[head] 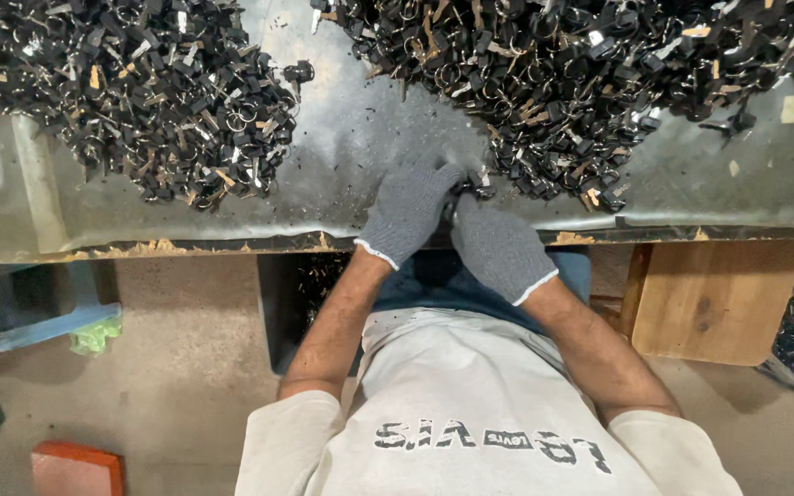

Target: The person picks small black metal parts one at a time from piles on the workbench, turns and checks each part in their gloved hands, and drops it into a bin below the bench, repeating this handling continuously.

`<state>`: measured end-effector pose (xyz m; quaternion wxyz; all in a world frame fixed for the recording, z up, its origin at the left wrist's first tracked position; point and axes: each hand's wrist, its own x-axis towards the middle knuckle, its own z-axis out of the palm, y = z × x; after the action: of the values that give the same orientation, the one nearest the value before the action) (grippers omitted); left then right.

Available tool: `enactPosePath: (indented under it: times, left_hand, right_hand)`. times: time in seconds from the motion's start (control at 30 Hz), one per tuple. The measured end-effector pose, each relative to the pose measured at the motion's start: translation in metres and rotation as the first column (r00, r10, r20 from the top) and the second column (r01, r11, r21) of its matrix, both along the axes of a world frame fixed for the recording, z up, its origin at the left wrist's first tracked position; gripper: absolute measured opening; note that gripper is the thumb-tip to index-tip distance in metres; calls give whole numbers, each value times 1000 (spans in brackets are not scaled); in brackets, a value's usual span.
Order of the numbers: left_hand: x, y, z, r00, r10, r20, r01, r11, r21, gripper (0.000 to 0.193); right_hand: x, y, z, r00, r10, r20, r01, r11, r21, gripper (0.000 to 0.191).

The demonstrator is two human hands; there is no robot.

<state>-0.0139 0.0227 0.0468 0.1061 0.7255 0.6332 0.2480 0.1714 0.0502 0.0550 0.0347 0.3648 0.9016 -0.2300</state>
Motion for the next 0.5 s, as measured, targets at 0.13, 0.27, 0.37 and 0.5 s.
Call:
enactPosePath:
  times: [0.13,0.27,0.37,0.5]
  left_hand:
    - [3,-11,-4,918,287,274,-225,945,-238,31]
    - [5,-22,-8,930,296,220,-265,951,-160,27]
    - [7,-20,-15,966,214,142,-205,976,-78,18]
    - [7,-21,-26,986,141,93,-131,985,-110,17]
  right_hand:
    - [8,4,-4,976,-216,-30,218,971,101,23]
    - [7,8,-4,960,-126,-250,129,992,-2,31]
    - [-5,13,-4,959,-114,-258,110,993,-31,28]
    - [-16,8,-4,998,-55,-42,61,983,172,42]
